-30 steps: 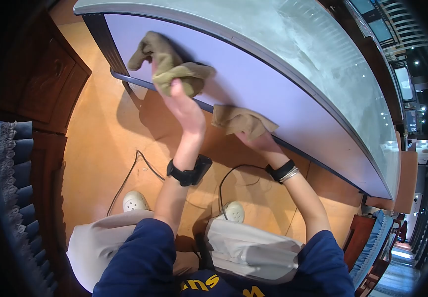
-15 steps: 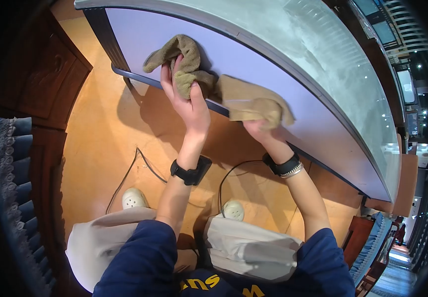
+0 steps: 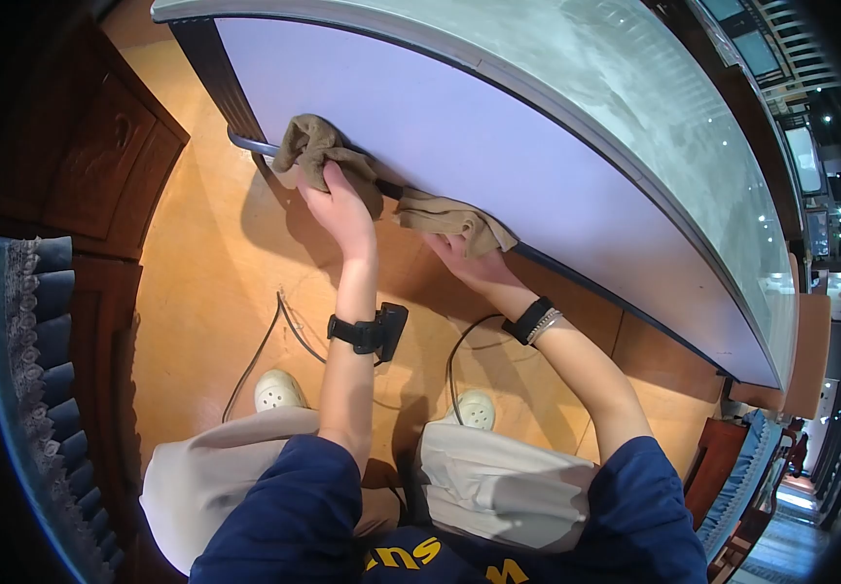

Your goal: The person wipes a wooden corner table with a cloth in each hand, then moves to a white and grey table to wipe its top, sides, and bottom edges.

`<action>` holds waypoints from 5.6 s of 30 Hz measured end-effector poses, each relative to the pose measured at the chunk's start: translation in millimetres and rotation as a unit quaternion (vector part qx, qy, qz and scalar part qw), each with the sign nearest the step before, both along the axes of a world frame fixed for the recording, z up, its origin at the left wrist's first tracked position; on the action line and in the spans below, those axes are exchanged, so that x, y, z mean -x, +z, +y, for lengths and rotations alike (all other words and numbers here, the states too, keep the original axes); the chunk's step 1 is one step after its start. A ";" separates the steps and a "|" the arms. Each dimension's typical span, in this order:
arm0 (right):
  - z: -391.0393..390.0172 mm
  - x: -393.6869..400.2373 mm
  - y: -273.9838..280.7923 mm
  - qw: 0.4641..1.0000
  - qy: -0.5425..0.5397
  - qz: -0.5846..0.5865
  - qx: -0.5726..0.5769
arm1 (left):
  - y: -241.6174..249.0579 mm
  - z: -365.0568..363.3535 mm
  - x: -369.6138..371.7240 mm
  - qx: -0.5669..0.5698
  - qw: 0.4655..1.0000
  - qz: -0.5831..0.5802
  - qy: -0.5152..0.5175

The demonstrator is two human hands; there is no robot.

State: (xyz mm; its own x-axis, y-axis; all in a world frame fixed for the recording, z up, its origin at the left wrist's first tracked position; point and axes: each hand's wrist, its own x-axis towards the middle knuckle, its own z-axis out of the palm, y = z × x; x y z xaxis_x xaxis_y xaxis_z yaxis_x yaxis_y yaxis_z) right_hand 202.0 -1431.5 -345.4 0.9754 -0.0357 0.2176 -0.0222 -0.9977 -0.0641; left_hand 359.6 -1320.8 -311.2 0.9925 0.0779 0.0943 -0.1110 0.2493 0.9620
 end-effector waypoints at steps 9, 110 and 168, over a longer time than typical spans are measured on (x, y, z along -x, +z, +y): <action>-7.6 15.7 5.4 0.975 0.063 -0.093 0.194 | -21.4 -1.7 3.8 -0.029 0.999 -0.012 0.020; -60.7 146.2 24.3 0.983 -0.014 0.014 0.184 | -42.5 -38.8 10.9 0.101 0.989 0.105 0.011; -14.5 11.4 -14.7 0.960 0.139 -0.031 0.239 | 40.3 -20.2 107.2 -0.335 0.843 -0.330 -0.261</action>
